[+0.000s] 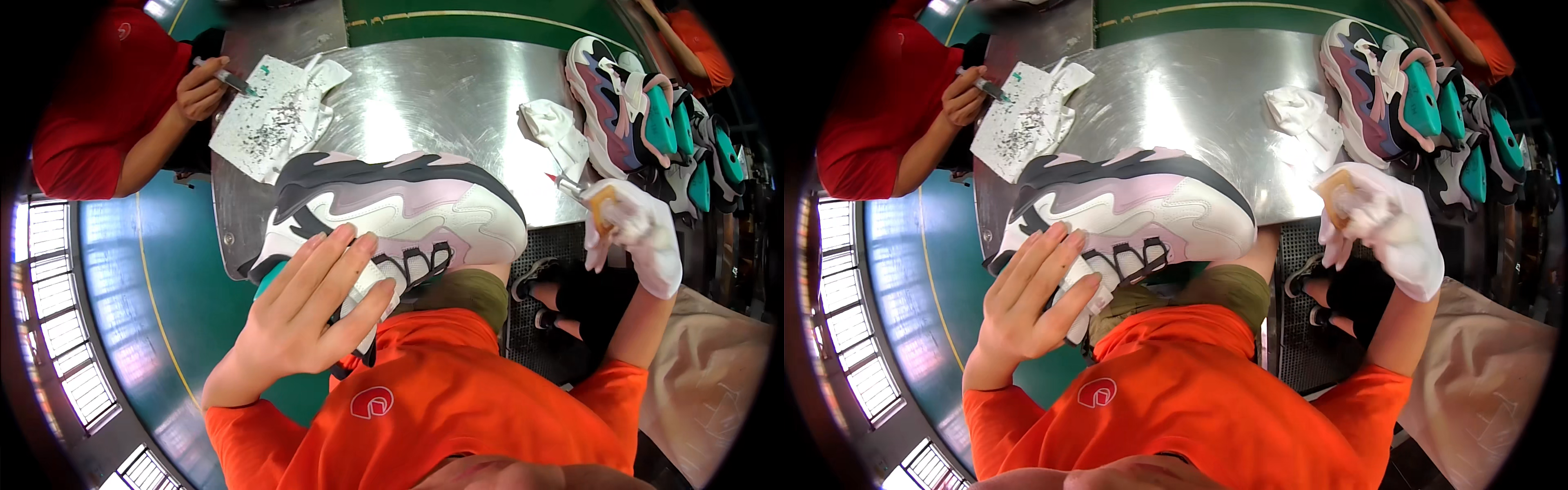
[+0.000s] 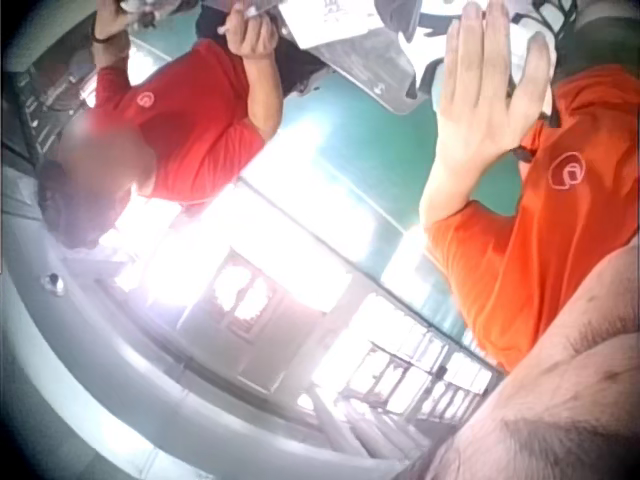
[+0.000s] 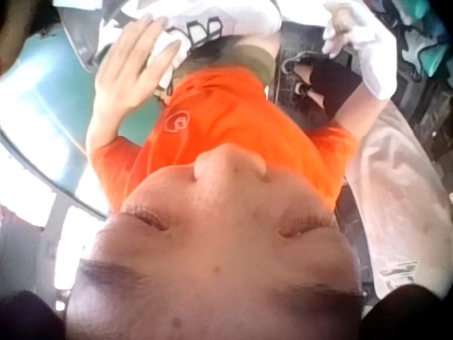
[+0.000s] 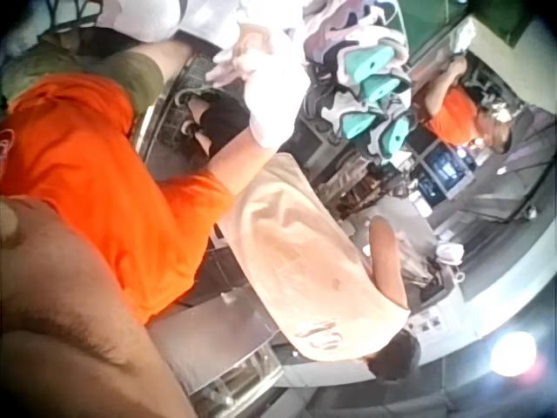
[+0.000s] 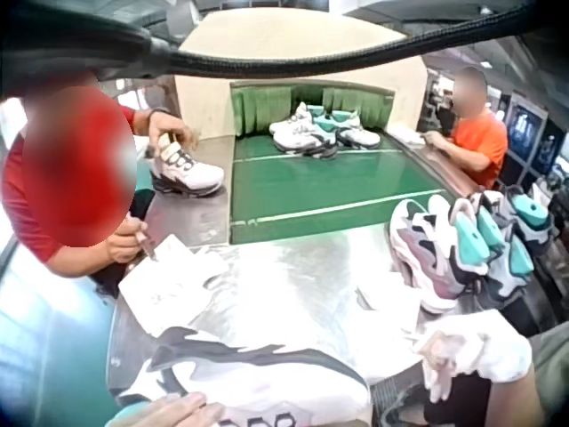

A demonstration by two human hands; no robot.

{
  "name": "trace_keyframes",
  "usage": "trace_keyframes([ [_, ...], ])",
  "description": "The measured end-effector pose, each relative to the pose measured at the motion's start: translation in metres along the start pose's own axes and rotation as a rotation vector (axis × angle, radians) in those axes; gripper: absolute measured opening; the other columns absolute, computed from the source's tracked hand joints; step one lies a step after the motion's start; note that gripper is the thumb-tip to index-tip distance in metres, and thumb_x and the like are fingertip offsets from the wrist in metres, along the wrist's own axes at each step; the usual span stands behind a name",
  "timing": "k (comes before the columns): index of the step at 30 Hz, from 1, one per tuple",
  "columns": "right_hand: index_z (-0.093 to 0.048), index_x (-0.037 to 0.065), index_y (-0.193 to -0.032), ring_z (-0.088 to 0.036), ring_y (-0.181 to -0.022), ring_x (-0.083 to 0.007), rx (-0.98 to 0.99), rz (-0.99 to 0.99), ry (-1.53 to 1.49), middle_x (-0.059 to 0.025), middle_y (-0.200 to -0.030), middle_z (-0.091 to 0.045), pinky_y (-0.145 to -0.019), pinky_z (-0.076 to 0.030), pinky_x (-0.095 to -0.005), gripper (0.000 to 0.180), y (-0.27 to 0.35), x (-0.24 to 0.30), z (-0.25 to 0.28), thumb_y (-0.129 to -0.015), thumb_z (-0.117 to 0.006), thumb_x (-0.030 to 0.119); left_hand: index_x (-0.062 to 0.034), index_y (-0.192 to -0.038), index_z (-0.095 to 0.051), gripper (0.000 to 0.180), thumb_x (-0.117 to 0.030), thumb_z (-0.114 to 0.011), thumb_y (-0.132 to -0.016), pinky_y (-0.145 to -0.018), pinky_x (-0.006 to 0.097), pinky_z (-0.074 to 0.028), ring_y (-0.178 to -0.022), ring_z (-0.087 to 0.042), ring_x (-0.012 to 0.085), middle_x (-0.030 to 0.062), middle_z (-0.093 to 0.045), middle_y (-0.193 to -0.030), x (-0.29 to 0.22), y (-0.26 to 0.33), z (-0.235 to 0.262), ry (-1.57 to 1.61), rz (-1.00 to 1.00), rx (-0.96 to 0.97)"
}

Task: The person uses a syringe to apply glue to the seams of a white and pink sneaker. They hold the shoe with one hand and carefully dispense the adhesive along the edges of the sole and upper. The person rotates the shoe to access different areas and places it on a metal table alongside other similar sneakers.

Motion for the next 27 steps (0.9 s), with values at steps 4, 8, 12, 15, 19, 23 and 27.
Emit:
trace_keyframes([
  [4, -0.041, -0.018, -0.122, -0.068, -0.063, -0.0289, 0.292, 0.136, -0.217, -0.0226, -0.082, -0.062, -0.052, -0.057, -0.0307, 0.108, -0.001, 0.008, -0.021, -0.059, -0.079, 0.062, -0.0090, -0.096, -0.066, 0.016, -0.008, -0.063, -0.080, -0.088, 0.042, -0.056, -0.106, -0.067, 0.0362, 0.0199, -0.069, -0.111, -0.001, -0.003, 0.000, 0.001, -0.023, 0.005],
  [8, -0.045, -0.013, -0.123, -0.065, -0.072, -0.0282, 0.352, 0.293, -0.420, -0.0227, -0.092, -0.061, -0.061, -0.054, -0.0303, 0.098, -0.012, 0.011, -0.029, -0.064, -0.070, 0.061, -0.0119, -0.102, -0.064, 0.017, -0.011, -0.065, -0.084, -0.080, 0.038, -0.059, -0.101, -0.068, 0.0317, 0.0167, -0.069, -0.111, 0.003, -0.005, -0.001, -0.012, -0.044, 0.010],
  [12, -0.048, -0.009, -0.124, -0.063, -0.082, -0.0274, 0.369, 0.345, -0.511, -0.0228, -0.102, -0.060, -0.069, -0.052, -0.0299, 0.090, -0.025, 0.004, -0.025, -0.069, -0.061, 0.061, -0.0111, -0.100, -0.065, 0.017, -0.011, -0.065, -0.083, -0.083, 0.040, -0.058, -0.102, -0.068, 0.0333, 0.0175, -0.069, -0.110, 0.006, -0.007, -0.001, 0.020, -0.020, 0.021],
  [15, -0.050, -0.006, -0.124, -0.061, -0.089, -0.0269, 0.397, 0.372, -0.551, -0.0229, -0.109, -0.059, -0.075, -0.050, -0.0297, 0.084, -0.034, -0.001, -0.018, -0.072, -0.054, 0.060, -0.0082, -0.098, -0.065, 0.019, -0.008, -0.064, -0.079, -0.086, 0.043, -0.057, -0.103, -0.068, 0.0370, 0.0208, -0.069, -0.109, 0.007, -0.007, -0.001, 0.053, -0.007, 0.019],
  [19, -0.053, -0.001, -0.125, -0.059, -0.098, -0.0262, 0.425, 0.403, -0.565, -0.0230, -0.118, -0.058, -0.083, -0.047, -0.0293, 0.078, -0.037, -0.008, -0.009, -0.077, -0.045, 0.060, -0.0083, -0.097, -0.065, 0.018, -0.008, -0.064, -0.079, -0.085, 0.043, -0.057, -0.103, -0.068, 0.0369, 0.0205, -0.069, -0.109, 0.009, -0.006, -0.001, 0.070, 0.009, 0.017],
  [23, -0.052, -0.014, -0.125, -0.061, -0.099, -0.0357, 0.120, 0.307, -0.633, -0.0316, -0.118, -0.055, -0.090, -0.049, -0.0354, 0.099, -0.043, 0.003, -0.039, -0.071, -0.037, 0.067, -0.0087, -0.096, -0.065, 0.018, -0.010, -0.064, -0.078, -0.084, 0.044, -0.057, -0.102, -0.068, 0.0372, 0.0199, -0.069, -0.109, 0.011, -0.007, -0.002, 0.081, 0.008, 0.004],
  [27, -0.049, -0.019, -0.122, -0.063, -0.089, -0.0350, 0.143, 0.338, -0.555, -0.0329, -0.109, -0.057, -0.081, -0.052, -0.0358, 0.102, -0.047, 0.017, -0.056, -0.069, -0.039, 0.067, -0.0089, -0.096, -0.064, 0.018, -0.012, -0.065, -0.079, -0.082, 0.044, -0.058, -0.101, -0.068, 0.0373, 0.0199, -0.069, -0.109, 0.012, -0.007, -0.002, 0.102, 0.028, -0.003],
])
Point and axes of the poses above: each hand's wrist, its own y-axis away from the middle knuckle, its own z-axis out of the back of the hand, x = y × z, the point moved 9 cm from there along -y, towards the middle knuckle
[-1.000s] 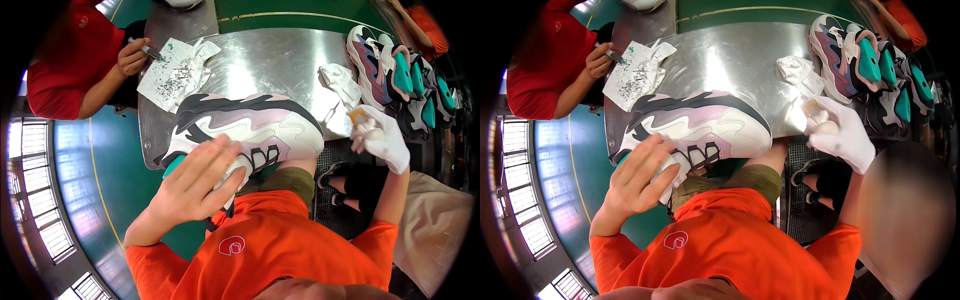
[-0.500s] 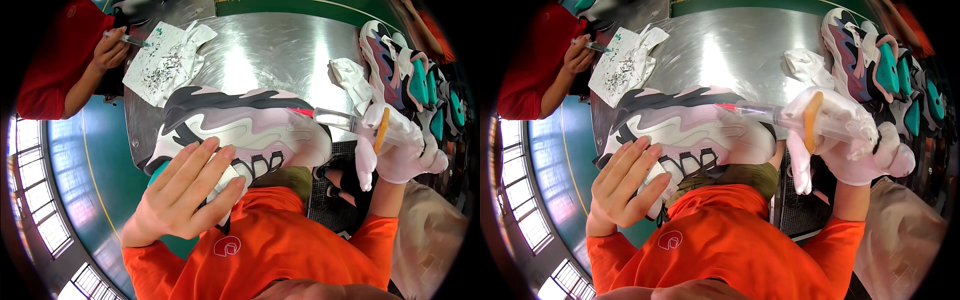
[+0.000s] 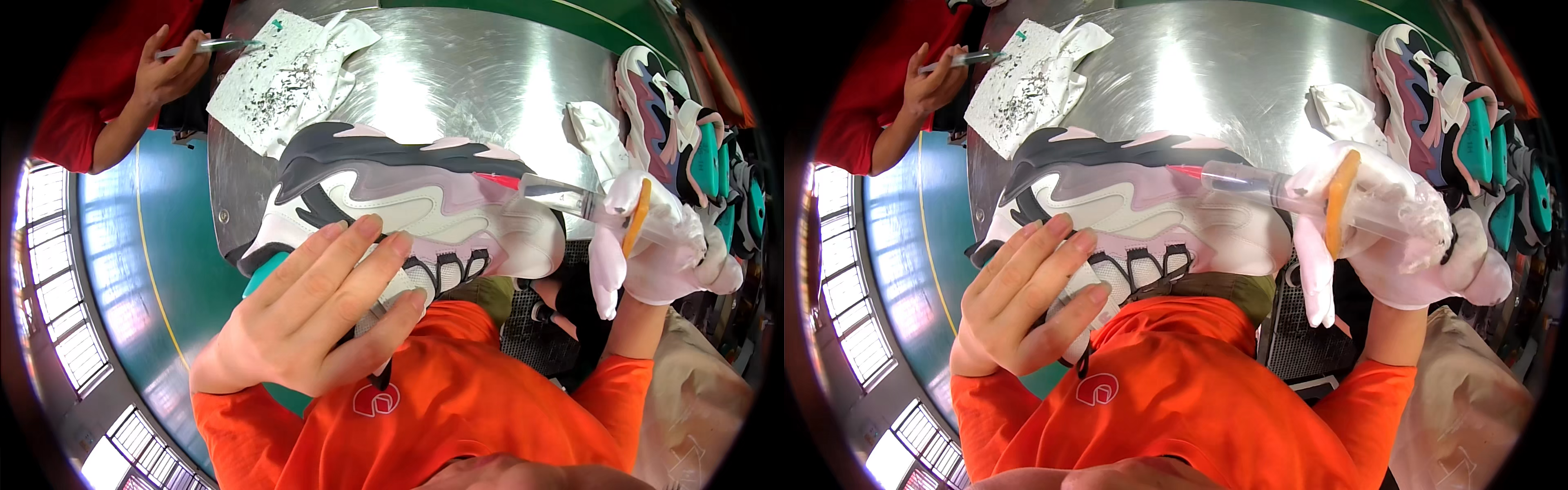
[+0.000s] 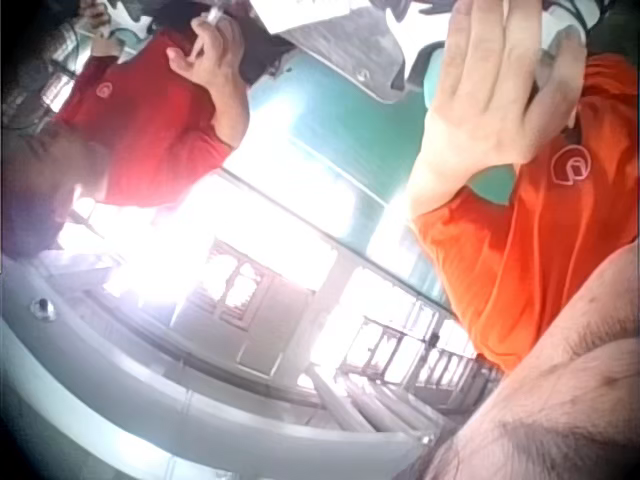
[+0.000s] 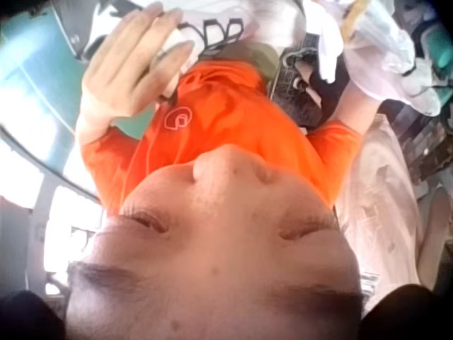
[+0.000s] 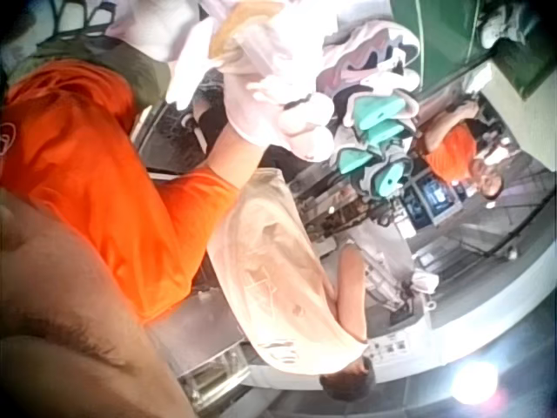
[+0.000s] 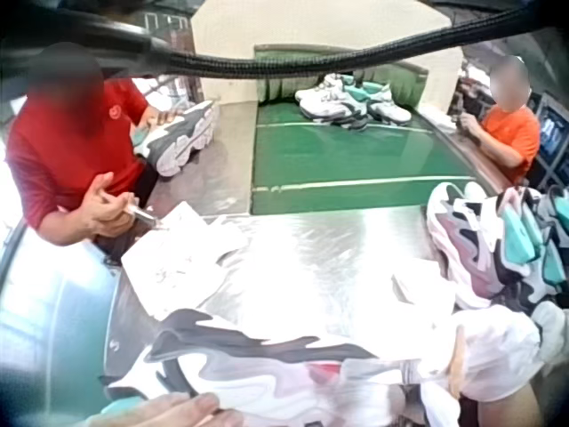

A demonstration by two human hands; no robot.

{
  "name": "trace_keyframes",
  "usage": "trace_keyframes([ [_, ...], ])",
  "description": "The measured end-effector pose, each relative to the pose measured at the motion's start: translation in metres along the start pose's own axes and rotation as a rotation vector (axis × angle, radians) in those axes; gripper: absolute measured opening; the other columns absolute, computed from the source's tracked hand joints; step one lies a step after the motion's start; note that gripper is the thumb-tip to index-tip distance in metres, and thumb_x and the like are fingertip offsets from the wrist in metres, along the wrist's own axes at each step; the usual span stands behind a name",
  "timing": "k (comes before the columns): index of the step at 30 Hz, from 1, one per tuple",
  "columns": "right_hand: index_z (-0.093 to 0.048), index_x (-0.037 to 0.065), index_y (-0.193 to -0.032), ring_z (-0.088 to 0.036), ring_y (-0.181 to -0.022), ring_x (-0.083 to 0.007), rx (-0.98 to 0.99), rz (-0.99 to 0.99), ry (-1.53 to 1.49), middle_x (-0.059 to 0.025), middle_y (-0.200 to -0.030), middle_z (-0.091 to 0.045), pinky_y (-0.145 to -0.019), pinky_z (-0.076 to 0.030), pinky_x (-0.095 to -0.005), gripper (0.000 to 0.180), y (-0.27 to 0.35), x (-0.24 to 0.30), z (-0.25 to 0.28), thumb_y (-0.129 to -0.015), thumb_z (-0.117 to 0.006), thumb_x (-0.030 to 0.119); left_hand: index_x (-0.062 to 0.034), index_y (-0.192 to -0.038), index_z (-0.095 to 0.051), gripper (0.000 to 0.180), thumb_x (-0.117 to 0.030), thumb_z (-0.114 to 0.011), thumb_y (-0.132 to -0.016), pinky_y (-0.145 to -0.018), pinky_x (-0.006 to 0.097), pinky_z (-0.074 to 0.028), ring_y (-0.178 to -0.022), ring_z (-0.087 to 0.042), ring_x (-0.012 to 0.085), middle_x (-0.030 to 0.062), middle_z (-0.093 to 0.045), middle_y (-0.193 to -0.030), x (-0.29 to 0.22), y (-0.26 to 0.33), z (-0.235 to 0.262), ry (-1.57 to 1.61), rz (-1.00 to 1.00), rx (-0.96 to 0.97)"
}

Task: The person uses a syringe to apply glue to the seams of a white and pink sneaker. They hold the shoe with one hand and carefully dispense the adhesive along the edges of the sole and upper. The person rotates the shoe to access different areas and places it on a metal table alongside other similar sneakers.

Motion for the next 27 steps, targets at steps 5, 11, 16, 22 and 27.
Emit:
trace_keyframes([
  [5, -0.046, -0.023, -0.118, -0.063, -0.071, -0.0320, -0.018, -0.068, 0.091, -0.0306, -0.092, -0.059, -0.065, -0.053, -0.0345, 0.101, -0.003, 0.003, -0.006, -0.068, -0.045, 0.065, -0.0092, -0.096, -0.064, 0.015, -0.015, -0.063, -0.082, -0.081, 0.044, -0.058, -0.099, -0.068, 0.0378, 0.0206, -0.069, -0.108, 0.001, -0.004, 0.000, 0.025, 0.001, 0.014],
  [11, -0.046, -0.022, -0.113, -0.059, -0.050, -0.0259, 0.114, -0.319, 0.189, -0.0234, -0.074, -0.059, -0.045, -0.051, -0.0301, 0.095, -0.010, 0.001, -0.006, -0.069, -0.052, 0.062, -0.0086, -0.093, -0.065, 0.012, -0.018, -0.062, -0.085, -0.080, 0.045, -0.058, -0.098, -0.069, 0.0383, 0.0218, -0.069, -0.106, 0.001, -0.009, -0.001, 0.013, -0.006, 0.051],
  [16, -0.049, -0.018, -0.109, -0.060, -0.053, -0.0238, 0.183, -0.390, 0.286, -0.0236, -0.082, -0.061, -0.052, -0.050, -0.0265, 0.097, -0.001, 0.004, 0.005, -0.070, -0.047, 0.070, -0.0071, -0.089, -0.065, 0.011, -0.012, -0.066, -0.079, -0.081, 0.046, -0.058, -0.100, -0.068, 0.0389, 0.0228, -0.069, -0.106, 0.001, -0.010, -0.002, 0.004, 0.007, 0.053],
  [22, -0.046, -0.019, -0.112, -0.060, -0.047, -0.0218, 0.131, -0.260, 0.159, -0.0234, -0.076, -0.060, -0.045, -0.050, -0.0250, 0.097, 0.005, 0.012, 0.007, -0.073, -0.047, 0.070, -0.0070, -0.091, -0.065, 0.015, -0.008, -0.068, -0.077, -0.083, 0.046, -0.057, -0.104, -0.067, 0.0392, 0.0224, -0.069, -0.108, 0.000, -0.010, -0.003, 0.006, 0.010, 0.081],
  [27, -0.042, -0.024, -0.125, -0.064, -0.055, -0.0270, 0.204, -0.241, 0.171, -0.0281, -0.084, -0.061, -0.041, -0.053, -0.0301, 0.118, 0.014, 0.014, 0.012, -0.074, -0.037, 0.082, -0.0134, -0.093, -0.067, 0.011, -0.014, -0.062, -0.084, -0.077, 0.039, -0.059, -0.096, -0.070, 0.0323, 0.0171, -0.071, -0.105, 0.000, -0.011, 0.000, -0.071, -0.034, 0.049],
])
Point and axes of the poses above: each hand's wrist, its own y-axis away from the middle knuckle, its own z-axis out of the back of the hand, x = y × z, the point moved 9 cm from there along -y, towards the middle knuckle
